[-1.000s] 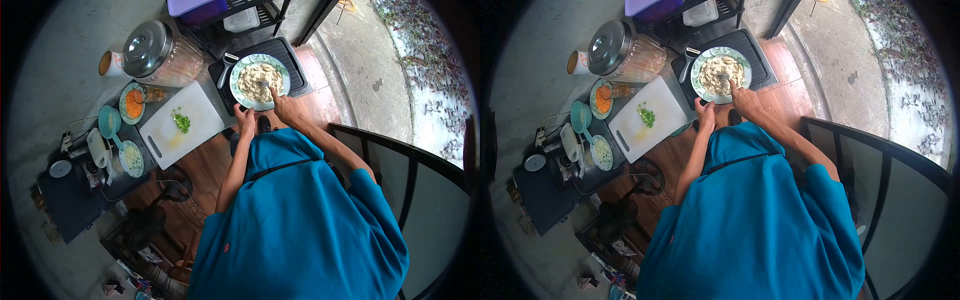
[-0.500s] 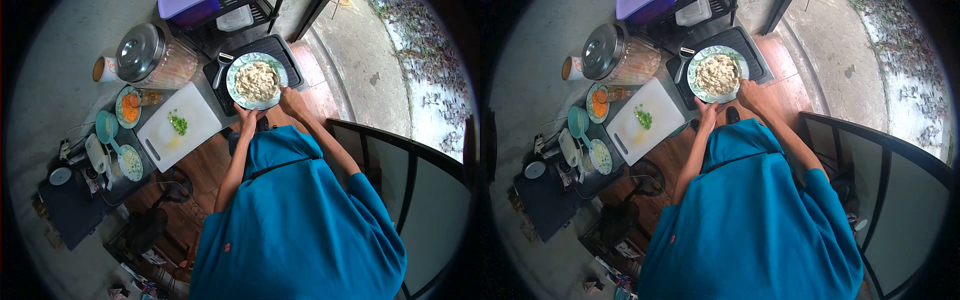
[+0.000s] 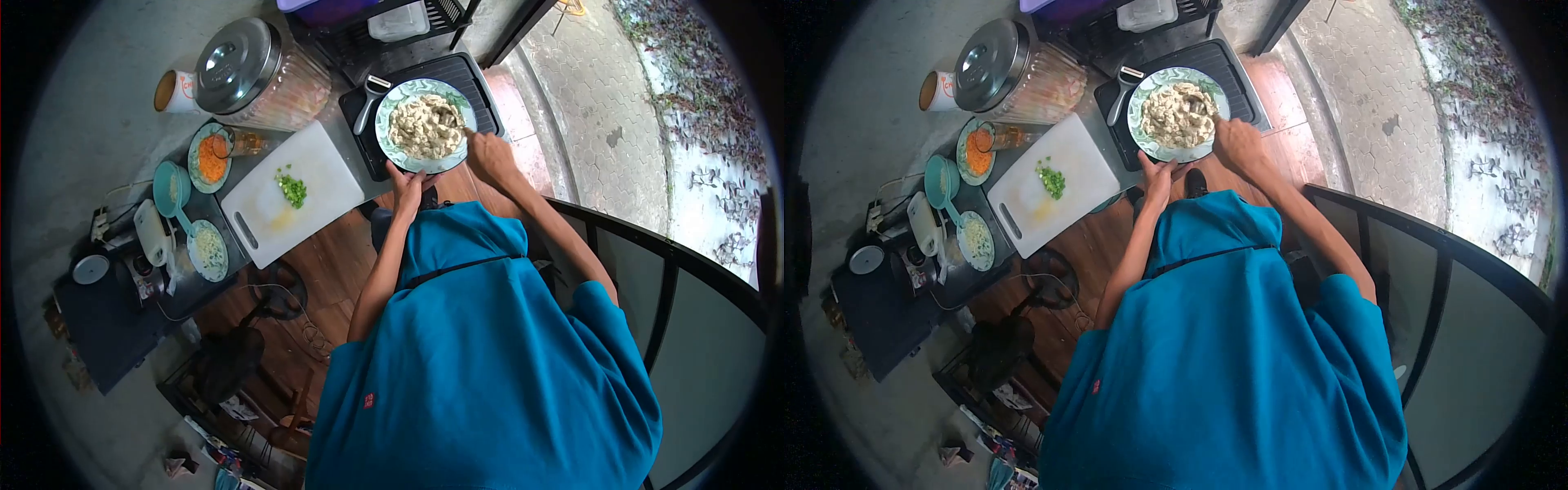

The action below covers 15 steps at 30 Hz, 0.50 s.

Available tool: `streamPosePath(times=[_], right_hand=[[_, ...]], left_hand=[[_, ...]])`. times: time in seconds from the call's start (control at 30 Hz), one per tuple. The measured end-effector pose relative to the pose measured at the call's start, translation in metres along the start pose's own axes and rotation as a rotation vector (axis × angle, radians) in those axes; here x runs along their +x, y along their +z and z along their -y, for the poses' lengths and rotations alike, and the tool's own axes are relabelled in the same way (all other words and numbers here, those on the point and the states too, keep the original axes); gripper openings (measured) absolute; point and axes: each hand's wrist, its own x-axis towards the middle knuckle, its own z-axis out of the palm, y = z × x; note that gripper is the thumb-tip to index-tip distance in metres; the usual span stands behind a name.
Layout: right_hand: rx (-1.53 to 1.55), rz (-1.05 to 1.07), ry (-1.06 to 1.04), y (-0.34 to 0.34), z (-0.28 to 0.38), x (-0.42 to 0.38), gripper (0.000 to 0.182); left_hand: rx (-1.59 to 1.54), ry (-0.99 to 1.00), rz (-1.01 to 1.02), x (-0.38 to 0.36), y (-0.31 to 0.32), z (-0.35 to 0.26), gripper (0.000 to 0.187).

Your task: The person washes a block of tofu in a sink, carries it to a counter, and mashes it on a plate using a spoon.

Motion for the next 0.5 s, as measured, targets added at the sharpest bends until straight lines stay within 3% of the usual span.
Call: streamPosePath(times=[0.17, 0.33, 0.4, 0.5], right_hand=[[0.056, -0.111, -0.11, 0.015, -0.022, 0.011, 0.016], [0.209, 0.269, -0.083, 0.029, -0.02, 0.044, 0.025], [0.211, 0.433, -0.194, 0.041, -0.03, 0.065, 0.03], [0.156, 0.343, -0.039, 0.004, 0.0, 0.064, 0.03]], left_hand=[[-0.003, 0.028, -0.013, -0.003, 0.004, -0.005, 0.068], [0.045, 0.065, 0.0, -0.005, 0.005, -0.009, 0.067], [-0.012, 0.032, -0.056, -0.005, 0.002, -0.004, 0.064], [0.013, 0.042, -0.014, -0.002, 0.0, -0.004, 0.066]])
